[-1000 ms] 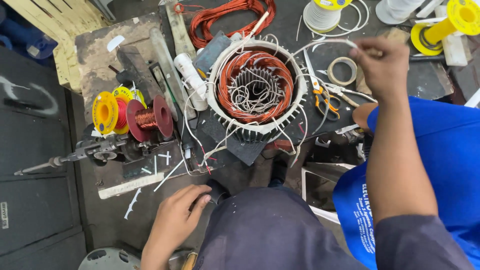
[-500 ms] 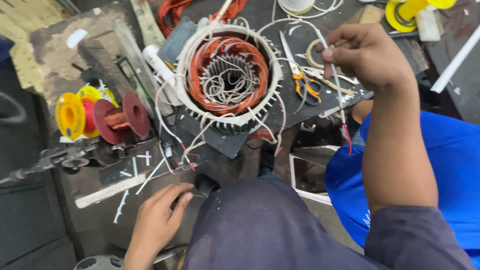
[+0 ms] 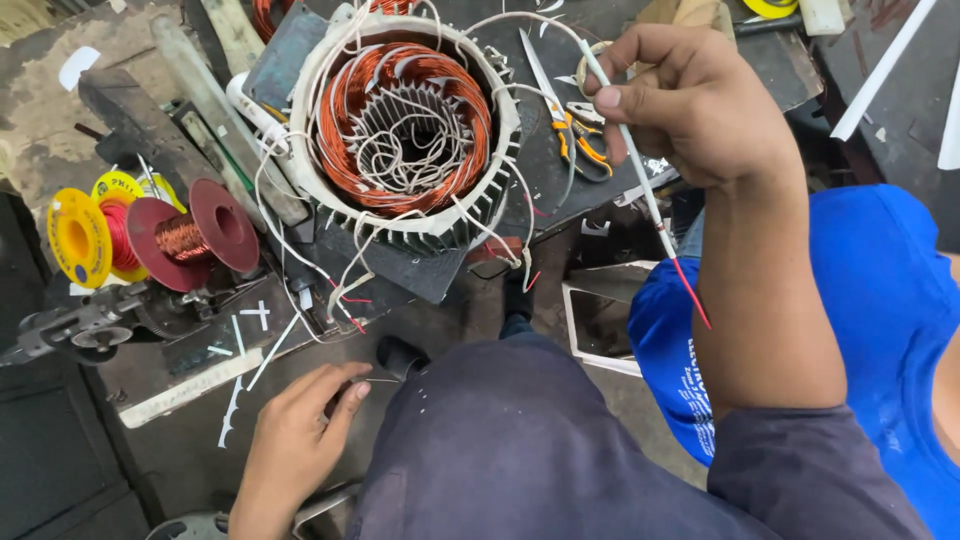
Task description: Stripping and connecting wires to a motor stator as part of a repair or assembly process.
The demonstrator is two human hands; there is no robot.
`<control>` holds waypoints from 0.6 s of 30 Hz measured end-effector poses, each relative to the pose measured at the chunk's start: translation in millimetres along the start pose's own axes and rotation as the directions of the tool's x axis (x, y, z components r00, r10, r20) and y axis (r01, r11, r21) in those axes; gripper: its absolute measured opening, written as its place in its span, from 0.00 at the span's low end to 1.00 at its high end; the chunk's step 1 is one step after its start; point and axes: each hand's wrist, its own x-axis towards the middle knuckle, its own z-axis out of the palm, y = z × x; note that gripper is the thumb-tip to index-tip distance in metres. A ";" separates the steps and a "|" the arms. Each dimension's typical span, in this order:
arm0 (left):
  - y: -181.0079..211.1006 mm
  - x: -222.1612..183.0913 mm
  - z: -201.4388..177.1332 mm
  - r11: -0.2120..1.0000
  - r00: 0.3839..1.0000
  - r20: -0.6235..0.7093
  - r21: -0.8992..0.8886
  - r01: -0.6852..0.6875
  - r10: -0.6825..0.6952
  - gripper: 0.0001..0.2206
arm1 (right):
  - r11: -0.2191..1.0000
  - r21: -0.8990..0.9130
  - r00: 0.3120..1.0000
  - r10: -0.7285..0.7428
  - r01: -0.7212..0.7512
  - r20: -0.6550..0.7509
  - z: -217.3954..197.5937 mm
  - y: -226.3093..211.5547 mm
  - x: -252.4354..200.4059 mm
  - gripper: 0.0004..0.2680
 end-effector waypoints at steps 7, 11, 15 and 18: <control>-5.8 -4.7 1.3 1.000 1.000 0.000 0.008 -0.012 0.012 0.12 | 0.862 -0.506 0.989 -0.105 0.036 -0.108 -10.5 20.5 7.6 0.06; 0.3 -7.1 -3.1 1.000 1.000 -0.019 0.006 0.001 -0.001 0.11 | 0.767 -0.641 0.969 -0.186 0.041 -0.160 -30.6 76.8 22.5 0.06; 1.6 -8.5 -3.9 1.000 1.000 -0.008 -0.002 0.006 -0.006 0.12 | 0.743 -0.660 0.940 -0.295 0.113 -0.171 -30.6 96.1 27.2 0.04; 0.7 -10.0 -4.3 1.000 1.000 -0.009 0.011 0.015 -0.015 0.12 | 0.752 -0.646 0.939 -0.305 0.134 -0.160 -29.7 94.2 27.6 0.05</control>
